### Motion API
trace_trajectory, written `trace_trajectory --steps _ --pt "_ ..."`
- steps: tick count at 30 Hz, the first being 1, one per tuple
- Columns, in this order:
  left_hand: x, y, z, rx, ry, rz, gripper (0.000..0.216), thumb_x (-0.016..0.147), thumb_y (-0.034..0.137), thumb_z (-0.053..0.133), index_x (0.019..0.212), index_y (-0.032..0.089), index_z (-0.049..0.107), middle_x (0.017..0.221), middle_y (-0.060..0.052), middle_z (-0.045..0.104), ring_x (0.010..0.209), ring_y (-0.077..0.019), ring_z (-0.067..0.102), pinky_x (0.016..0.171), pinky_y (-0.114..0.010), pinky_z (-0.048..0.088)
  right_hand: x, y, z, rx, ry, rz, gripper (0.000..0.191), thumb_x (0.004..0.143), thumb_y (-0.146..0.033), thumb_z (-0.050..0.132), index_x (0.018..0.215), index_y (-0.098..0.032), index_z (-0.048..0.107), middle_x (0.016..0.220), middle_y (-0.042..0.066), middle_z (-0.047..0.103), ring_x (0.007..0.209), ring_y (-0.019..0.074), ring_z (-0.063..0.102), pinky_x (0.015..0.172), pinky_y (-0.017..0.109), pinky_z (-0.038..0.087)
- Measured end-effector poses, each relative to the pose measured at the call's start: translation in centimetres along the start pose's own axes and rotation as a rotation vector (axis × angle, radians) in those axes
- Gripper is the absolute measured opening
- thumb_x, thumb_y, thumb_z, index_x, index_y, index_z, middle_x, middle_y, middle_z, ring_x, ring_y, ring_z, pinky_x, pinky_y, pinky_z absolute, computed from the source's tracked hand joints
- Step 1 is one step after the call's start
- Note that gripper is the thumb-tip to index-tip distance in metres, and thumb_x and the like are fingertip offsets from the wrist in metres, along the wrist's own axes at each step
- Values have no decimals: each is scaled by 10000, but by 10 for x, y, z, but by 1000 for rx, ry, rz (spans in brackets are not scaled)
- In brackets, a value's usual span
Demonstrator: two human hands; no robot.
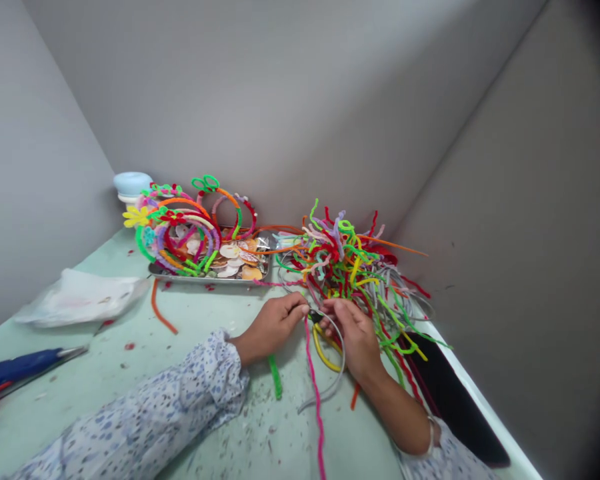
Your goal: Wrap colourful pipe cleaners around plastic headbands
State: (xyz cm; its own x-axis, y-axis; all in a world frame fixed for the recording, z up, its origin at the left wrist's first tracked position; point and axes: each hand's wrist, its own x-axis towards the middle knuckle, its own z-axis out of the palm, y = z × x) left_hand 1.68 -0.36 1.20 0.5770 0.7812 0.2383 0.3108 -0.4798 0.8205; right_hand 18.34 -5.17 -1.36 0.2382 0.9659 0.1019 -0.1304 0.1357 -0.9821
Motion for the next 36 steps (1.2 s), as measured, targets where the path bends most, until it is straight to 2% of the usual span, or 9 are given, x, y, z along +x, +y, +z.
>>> trace_trajectory --steps 2,6,9,12,16,20,25,32,36 --pt "1 -1 -1 -112 25 -13 239 888 336 389 770 162 503 707 24 478 701 -117 439 660 -216 341 5 1 -2 65 3 59 292 817 -444 549 880 -172 633 726 25 623 540 118 551 468 224 435" --pt "3 -1 -1 -294 59 -76 233 879 354 412 786 157 493 693 34 436 673 -105 405 652 -211 338 7 -4 -1 -37 -115 132 303 722 -437 663 855 -166 640 747 38 657 534 108 548 471 218 415" --pt "2 -1 2 -349 64 -81 228 873 353 426 775 157 487 686 37 426 664 -101 397 647 -211 335 2 -11 3 -168 -187 132 308 710 -423 673 877 -167 639 637 8 629 535 128 558 518 248 435" --pt "0 -1 6 -359 30 -53 218 869 344 434 776 155 492 712 27 457 699 -109 419 664 -217 341 -1 -15 6 -179 -241 103 296 723 -392 661 922 -182 601 614 -27 592 508 112 522 505 241 415" --pt "-3 0 11 -397 -43 -58 240 872 369 425 796 153 497 744 16 479 725 -115 437 682 -224 356 -2 -13 6 -163 -262 77 302 716 -335 672 954 -198 546 678 -31 601 540 102 508 518 230 408" --pt "-4 0 12 -427 -51 -85 222 875 336 403 793 155 504 726 18 468 708 -110 434 668 -219 352 -1 -10 5 -222 -255 40 267 733 -305 650 954 -196 549 724 -8 619 622 125 551 567 238 426" --pt "-4 -1 10 -360 -40 -75 99 813 215 450 843 163 529 757 20 514 740 -117 463 696 -223 358 -2 -11 7 -265 -237 3 241 748 -302 617 958 -202 554 734 -1 626 624 141 567 566 247 441" --pt "-7 0 10 -133 -3 -17 124 828 203 437 872 164 546 801 13 578 740 -120 497 679 -230 360 -5 -11 8 -308 -208 -68 199 769 -303 600 939 -207 566 800 21 645 712 165 597 597 251 457" --pt "-8 3 9 -76 23 -2 127 844 215 432 891 170 541 788 14 577 725 -120 501 655 -229 355 -5 -12 9 -312 -189 -68 159 775 -297 599 897 -200 571 796 18 636 688 152 580 599 244 455"
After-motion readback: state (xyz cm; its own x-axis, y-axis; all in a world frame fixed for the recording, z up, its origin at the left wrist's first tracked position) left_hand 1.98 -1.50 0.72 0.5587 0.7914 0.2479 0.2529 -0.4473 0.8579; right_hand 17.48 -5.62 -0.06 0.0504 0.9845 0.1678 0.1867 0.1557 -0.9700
